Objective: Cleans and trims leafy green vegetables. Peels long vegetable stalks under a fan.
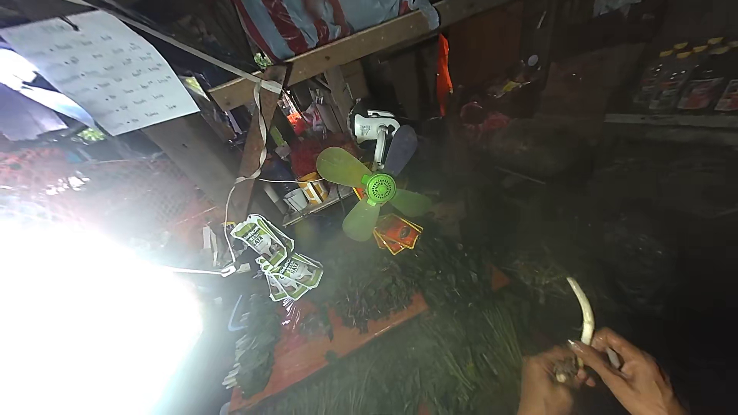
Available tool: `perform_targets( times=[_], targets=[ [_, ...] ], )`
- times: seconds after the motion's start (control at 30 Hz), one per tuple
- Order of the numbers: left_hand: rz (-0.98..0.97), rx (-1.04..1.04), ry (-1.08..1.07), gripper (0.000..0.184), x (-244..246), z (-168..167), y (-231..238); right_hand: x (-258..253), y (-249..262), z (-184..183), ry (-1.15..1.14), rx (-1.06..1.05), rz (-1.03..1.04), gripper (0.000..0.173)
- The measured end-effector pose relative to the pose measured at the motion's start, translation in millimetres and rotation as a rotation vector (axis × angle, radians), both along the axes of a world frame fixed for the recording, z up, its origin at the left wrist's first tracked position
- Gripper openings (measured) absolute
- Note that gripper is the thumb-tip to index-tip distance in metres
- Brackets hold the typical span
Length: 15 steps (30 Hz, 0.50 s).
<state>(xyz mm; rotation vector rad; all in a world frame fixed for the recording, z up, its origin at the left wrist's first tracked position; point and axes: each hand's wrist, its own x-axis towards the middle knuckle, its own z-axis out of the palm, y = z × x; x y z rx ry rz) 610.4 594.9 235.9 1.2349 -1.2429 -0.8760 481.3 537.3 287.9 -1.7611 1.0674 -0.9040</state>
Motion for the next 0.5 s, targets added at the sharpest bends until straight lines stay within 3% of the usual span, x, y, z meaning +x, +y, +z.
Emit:
perform_targets(
  times=[0.27,0.5],
  targets=[
    [0.082,0.006,0.009,0.023,-1.6,-2.3,-2.6,6.2,-3.1,-6.8,0.004,-0.03,-0.018,0.024],
    [0.111,0.011,-0.019,0.025,-10.5,1.3,-2.9,1.7,-8.4,-1.8,-0.216,0.241,0.024,0.007]
  ],
)
